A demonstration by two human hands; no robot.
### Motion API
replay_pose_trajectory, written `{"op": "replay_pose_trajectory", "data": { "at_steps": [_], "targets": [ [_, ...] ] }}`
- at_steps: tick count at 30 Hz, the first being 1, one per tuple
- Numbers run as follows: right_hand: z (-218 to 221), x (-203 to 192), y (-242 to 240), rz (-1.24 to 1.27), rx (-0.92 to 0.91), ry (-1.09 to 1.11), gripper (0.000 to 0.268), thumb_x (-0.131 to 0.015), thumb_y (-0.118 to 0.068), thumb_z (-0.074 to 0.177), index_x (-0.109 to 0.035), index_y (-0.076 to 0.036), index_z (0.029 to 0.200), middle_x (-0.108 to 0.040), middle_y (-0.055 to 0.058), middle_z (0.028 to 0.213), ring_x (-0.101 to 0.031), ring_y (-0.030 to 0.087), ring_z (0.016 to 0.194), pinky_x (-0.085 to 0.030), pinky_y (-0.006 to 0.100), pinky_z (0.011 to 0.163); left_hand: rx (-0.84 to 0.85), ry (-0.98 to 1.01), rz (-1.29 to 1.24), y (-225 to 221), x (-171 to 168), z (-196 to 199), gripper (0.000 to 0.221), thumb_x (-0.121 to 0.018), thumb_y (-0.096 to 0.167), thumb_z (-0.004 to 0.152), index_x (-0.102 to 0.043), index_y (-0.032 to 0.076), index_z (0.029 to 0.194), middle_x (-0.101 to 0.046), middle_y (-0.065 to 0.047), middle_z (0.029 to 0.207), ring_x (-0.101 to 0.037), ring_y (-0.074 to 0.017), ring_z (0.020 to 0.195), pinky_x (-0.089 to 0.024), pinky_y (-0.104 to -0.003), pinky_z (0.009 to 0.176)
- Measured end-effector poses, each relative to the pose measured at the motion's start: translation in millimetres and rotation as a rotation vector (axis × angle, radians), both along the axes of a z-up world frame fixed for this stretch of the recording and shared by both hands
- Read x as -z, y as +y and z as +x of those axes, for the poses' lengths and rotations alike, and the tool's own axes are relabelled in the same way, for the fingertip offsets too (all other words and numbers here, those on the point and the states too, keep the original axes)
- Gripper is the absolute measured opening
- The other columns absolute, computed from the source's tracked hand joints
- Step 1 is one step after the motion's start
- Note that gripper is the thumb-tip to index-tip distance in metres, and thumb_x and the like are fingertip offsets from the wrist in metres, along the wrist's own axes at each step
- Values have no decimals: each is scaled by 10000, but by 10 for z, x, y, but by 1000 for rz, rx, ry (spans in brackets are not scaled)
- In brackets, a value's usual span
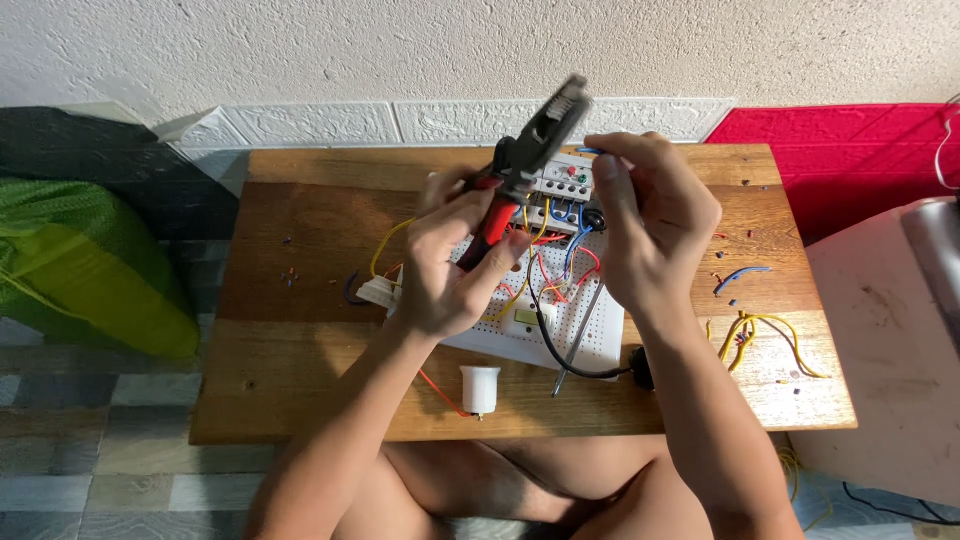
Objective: Connecting electrical wires to a contactor and terminal block on a mounting plate using pliers and a screwdriver.
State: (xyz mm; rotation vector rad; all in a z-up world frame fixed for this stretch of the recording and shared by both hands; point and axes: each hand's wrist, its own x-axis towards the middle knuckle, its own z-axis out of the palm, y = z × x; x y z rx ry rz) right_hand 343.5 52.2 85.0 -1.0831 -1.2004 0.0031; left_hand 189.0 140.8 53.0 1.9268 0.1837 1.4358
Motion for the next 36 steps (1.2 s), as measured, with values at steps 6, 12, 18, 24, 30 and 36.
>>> {"op": "replay_pose_trajectory", "data": {
  "at_steps": [6, 12, 18, 24, 30, 36],
  "targets": [
    [55, 201, -12, -25, -217, 211, 124, -564, -69, 1074, -658, 12, 1074, -608, 84, 793, -564, 100, 607, -422, 226, 520, -212, -17, 293, 34, -31, -6, 405, -716, 403, 945, -622, 101, 692, -727, -109, 872, -569, -336, 1154, -364, -456, 1067],
    [103, 324, 39, 46, -359, 285, 57, -584, 62, 1004, -611, 112, 1008, -577, 148, 715, -501, 113, 615, -431, 240, 542, -356, 11, 442, 73, 125, 10, 399, -782, 411, 883, -584, 146, 660, -763, -44, 964, -546, -347, 1253, -358, -508, 1039],
    [152, 358, 27, 59, -343, 231, 70, -632, 64, 988, -613, 127, 966, -554, 156, 727, -526, 146, 617, -485, 278, 554, -375, 5, 476, 43, 51, -20, 386, -768, 380, 907, -571, 147, 672, -790, -66, 962, -571, -340, 1268, -369, -472, 984],
    [141, 339, 48, 58, -203, 120, 59, -642, 95, 1006, -648, 133, 961, -543, 128, 655, -468, 118, 583, -425, 242, 542, -365, 28, 455, 71, 75, 14, 341, -798, 306, 866, -594, 134, 653, -767, -57, 840, -630, -359, 1159, -380, -534, 978],
    [127, 273, 25, 50, -185, 105, 57, -664, 91, 999, -662, 114, 947, -541, 129, 684, -495, 127, 596, -439, 260, 556, -323, 31, 428, 38, 46, 25, 306, -797, 278, 865, -616, 127, 668, -758, -64, 832, -628, -356, 1156, -416, -500, 967],
    [15, 126, 8, 63, -185, 86, 80, -631, 93, 1021, -683, 91, 961, -564, 126, 733, -479, 106, 621, -425, 242, 562, -310, 21, 447, 53, 44, 40, 270, -793, 216, 872, -629, 100, 692, -768, -98, 873, -650, -367, 1090, -450, -475, 949]
  ]
}}
